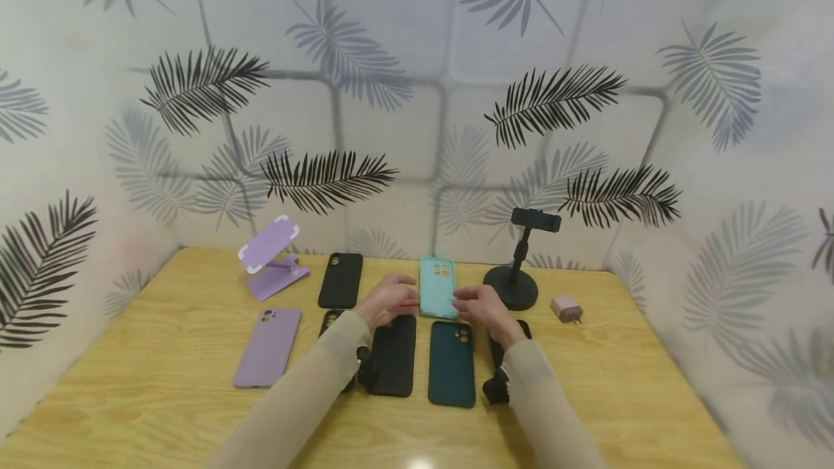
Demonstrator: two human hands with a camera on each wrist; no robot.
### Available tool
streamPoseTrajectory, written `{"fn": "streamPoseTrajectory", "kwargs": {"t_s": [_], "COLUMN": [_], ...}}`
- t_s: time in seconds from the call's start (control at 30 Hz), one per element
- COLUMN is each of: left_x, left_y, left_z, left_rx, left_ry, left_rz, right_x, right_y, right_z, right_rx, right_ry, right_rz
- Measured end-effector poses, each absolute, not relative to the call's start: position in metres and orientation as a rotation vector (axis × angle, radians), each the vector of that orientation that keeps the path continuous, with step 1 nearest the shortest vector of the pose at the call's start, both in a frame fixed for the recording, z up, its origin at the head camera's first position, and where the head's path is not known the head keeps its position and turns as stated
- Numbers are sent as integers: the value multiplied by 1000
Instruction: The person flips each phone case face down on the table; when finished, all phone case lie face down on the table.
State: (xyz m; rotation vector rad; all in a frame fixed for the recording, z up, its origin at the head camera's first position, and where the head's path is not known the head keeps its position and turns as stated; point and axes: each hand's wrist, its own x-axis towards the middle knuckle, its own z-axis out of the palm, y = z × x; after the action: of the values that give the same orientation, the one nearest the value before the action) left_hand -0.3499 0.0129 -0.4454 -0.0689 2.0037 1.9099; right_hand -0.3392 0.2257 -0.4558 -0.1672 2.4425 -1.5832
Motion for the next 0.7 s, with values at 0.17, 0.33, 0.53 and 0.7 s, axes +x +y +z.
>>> {"fn": "streamPoseTrajectory", "kwargs": {"t_s": [0.17,0.33,0.53,0.7], "left_x": [-352,-350,-346,-345], "left_y": [17,22,27,32], "left_z": [-444,-443,-444,-444], "left_rx": [-74,-36,64,128], "left_ry": [2007,1968,1884,1821], "left_rz": [1911,1948,2030,2056], "right_x": [-343,-346,-349,-350], "right_y": [226,224,225,225], "right_z": [-457,-460,-460,-459], "right_rx": [-154,-174,-200,-222], "right_ry": [2351,2274,2182,2089], "right_rz": [-1661,-1716,-1754,-1771]}}
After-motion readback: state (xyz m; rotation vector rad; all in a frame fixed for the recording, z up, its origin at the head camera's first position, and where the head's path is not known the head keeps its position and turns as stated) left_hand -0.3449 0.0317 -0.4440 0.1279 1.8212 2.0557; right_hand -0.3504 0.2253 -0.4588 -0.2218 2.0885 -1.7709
